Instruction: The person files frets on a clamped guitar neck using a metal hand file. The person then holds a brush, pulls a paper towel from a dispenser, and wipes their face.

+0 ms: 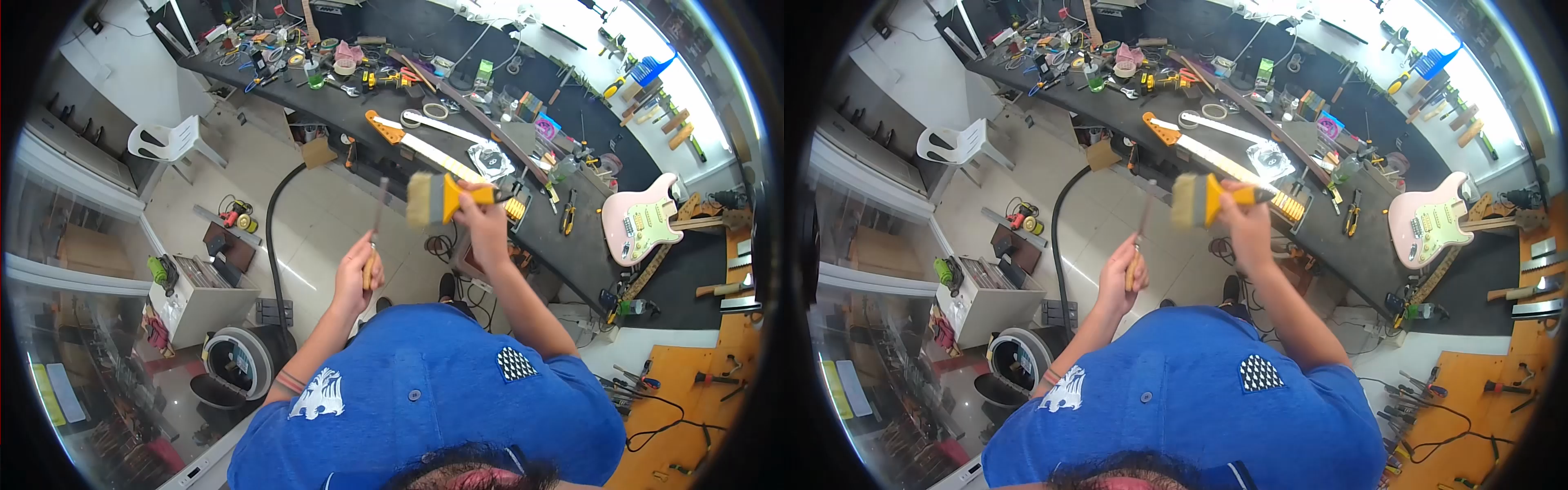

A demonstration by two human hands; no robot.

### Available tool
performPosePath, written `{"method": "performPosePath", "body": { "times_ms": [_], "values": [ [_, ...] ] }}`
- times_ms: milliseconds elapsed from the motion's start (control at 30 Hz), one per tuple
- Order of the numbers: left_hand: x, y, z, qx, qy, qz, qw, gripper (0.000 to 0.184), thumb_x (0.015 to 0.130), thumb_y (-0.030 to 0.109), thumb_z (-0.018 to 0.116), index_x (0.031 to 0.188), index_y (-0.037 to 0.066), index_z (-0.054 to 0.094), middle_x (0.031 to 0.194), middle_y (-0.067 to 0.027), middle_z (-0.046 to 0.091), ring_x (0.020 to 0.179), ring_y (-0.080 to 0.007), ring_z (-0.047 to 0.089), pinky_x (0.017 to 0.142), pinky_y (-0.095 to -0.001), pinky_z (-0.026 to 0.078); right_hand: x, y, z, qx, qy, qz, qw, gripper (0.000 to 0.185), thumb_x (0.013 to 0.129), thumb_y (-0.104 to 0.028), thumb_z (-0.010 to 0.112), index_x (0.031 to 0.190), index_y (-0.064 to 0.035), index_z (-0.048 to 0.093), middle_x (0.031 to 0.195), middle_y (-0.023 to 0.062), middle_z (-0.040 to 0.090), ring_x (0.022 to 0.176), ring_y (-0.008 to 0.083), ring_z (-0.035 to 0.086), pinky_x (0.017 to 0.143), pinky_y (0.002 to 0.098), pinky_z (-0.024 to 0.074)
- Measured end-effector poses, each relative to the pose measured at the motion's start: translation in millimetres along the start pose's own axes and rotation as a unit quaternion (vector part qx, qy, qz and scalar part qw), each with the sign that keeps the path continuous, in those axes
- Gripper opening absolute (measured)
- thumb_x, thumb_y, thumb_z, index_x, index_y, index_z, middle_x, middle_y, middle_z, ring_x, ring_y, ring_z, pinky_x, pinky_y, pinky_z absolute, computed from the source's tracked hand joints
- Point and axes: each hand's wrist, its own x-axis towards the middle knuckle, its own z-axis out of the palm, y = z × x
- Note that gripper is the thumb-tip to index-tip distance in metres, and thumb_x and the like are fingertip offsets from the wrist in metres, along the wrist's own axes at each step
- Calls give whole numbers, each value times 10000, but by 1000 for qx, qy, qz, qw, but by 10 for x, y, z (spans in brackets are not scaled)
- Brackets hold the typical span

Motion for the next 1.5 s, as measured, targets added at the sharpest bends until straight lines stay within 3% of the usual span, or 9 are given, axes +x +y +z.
{"method": "performPosePath", "body": {
  "times_ms": [100, 200, 367, 500, 700, 967, 1167, 1433, 1500],
  "values": [
    [95, 15, 102, 53, 31, 38, 997, 605, 1185, 246, 512, 1736, 48, 360, 695, -42, 536, 515, -129, 474, 511, -297, 412, -336, 3, 263, 61, -31, 64, 996, 159, 1134, -106, 642, 1286, -84, 600, 1512, 167, 597, 1353, 290, 659, 1036, 504, 661],
    [-90, 23, 236, 148, -56, 29, 987, 651, 1172, 250, 537, 1741, 14, 328, 689, -44, 549, 518, -129, 486, 525, -291, 444, -60, -38, 242, 76, 43, 11, 996, 151, 1140, -136, 643, 1270, -67, 611, 1471, 166, 625, 1289, 286, 695, 1029, 468, 660],
    [-115, 342, 41, 98, 15, 100, 990, 586, 1175, 226, 538, 1711, 23, 415, 705, -28, 570, 515, -104, 479, 465, -265, 406, -14, -397, 100, 59, 77, -69, 993, 168, 1150, -152, 628, 1279, -45, 616, 1372, 145, 684, 1264, 274, 711, 1036, 454, 662],
    [172, 299, 279, 73, 101, 165, 978, 583, 1171, 224, 545, 1705, 21, 427, 699, -17, 570, 513, -96, 473, 465, -261, 398, -372, -297, 242, 102, -7, 61, 993, 161, 1130, -106, 637, 1281, -57, 607, 1375, 152, 652, 1230, 271, 708, 1024, 482, 659],
    [-122, -130, 373, 342, -179, 55, 921, 588, 1169, 233, 561, 1707, 34, 432, 699, -12, 570, 533, -88, 480, 468, -254, 400, 163, -314, -288, 115, 123, 11, 986, 143, 1148, -185, 640, 1266, -107, 621, 1353, 81, 678, 1248, 241, 688, 1045, 469, 618],
    [674, -99, 1084, 132, 142, 194, 962, 572, 1179, 227, 524, 1693, -2, 423, 682, -30, 559, 511, -101, 477, 442, -260, 384, 185, -297, -833, 191, 16, 71, 979, 158, 1131, -155, 649, 1266, -82, 610, 1357, 122, 623, 1252, 277, 690, 1070, 510, 633],
    [685, -542, 1589, 273, 8, 68, 960, 525, 1179, 227, 521, 1657, 12, 504, 673, -28, 549, 532, -96, 473, 455, -255, 393, 918, -366, -1488, 201, 60, 25, 977, 155, 1140, -164, 644, 1259, -68, 618, 1314, 114, 642, 1257, 267, 688, 1069, 468, 634],
    [1424, -719, 2107, 168, 185, 156, 956, 628, 1164, 236, 576, 1725, 33, 383, 703, 0, 541, 551, -84, 507, 469, -252, 419, 1032, -234, -2017, 227, -3, 85, 970, 162, 1157, -150, 611, 1301, -79, 588, 1362, 109, 662, 1254, 255, 709, 1060, 493, 630],
    [1379, -899, 2292, 235, 96, 71, 965, 617, 1154, 244, 598, 1709, 38, 423, 709, 1, 555, 559, -81, 519, 464, -249, 417, 1030, -112, -1948, 228, -18, 77, 970, 167, 1157, -155, 615, 1303, -79, 591, 1350, 108, 668, 1240, 243, 709, 1062, 495, 627]
  ]
}}
